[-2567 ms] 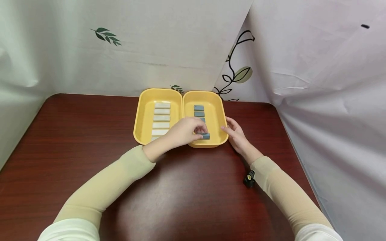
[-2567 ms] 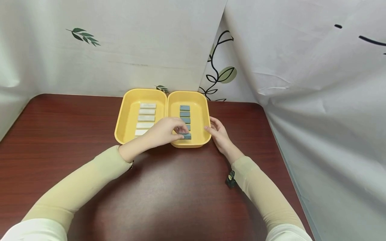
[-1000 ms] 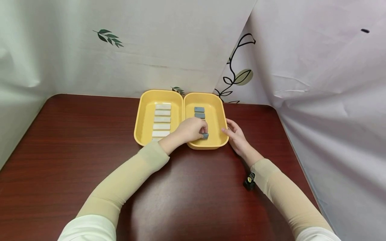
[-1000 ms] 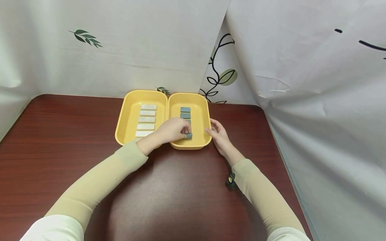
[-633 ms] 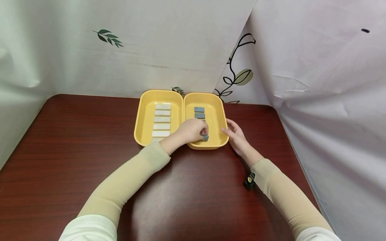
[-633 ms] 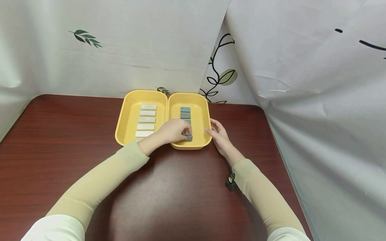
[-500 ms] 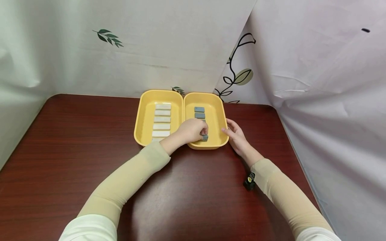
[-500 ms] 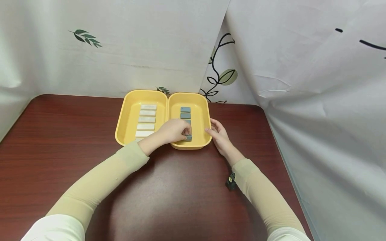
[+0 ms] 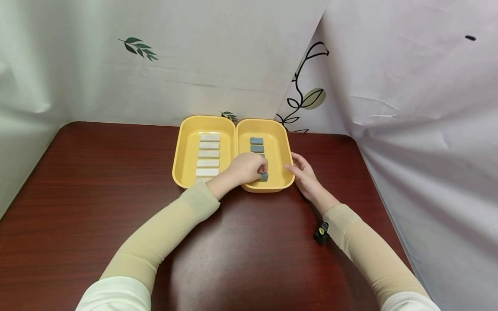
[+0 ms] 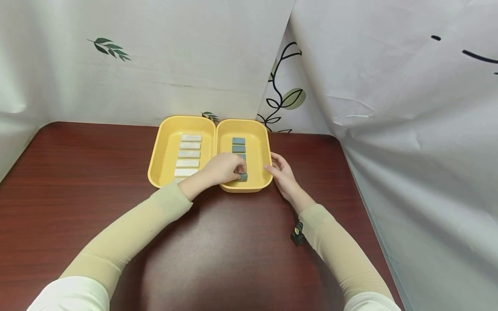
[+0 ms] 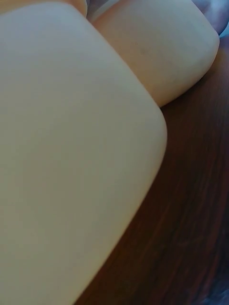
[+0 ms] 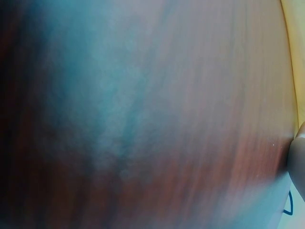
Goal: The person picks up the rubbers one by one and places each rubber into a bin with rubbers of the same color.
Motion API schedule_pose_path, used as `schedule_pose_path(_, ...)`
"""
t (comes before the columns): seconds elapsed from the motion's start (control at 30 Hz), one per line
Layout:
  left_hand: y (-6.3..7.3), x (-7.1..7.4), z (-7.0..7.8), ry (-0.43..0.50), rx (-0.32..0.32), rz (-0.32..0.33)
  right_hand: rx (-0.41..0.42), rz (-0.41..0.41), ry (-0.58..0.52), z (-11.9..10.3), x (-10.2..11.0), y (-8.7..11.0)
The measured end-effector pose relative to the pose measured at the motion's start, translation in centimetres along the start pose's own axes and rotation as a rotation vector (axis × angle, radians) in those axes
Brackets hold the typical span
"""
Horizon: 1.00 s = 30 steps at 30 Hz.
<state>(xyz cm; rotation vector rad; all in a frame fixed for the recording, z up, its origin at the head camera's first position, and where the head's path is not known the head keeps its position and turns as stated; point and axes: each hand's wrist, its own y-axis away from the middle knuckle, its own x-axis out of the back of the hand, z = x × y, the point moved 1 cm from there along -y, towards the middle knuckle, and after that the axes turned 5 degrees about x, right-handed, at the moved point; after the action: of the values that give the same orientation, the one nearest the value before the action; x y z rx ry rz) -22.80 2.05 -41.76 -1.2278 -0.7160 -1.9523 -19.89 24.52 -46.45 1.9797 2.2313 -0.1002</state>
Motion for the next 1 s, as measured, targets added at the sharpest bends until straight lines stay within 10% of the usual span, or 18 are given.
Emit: schedule_pose_path(1.0, -0.20, -0.02, 0.13, -0.055, 0.035, -0.012, -0.006, 0.004, 0.005, 0.07, 0.06, -0.03)
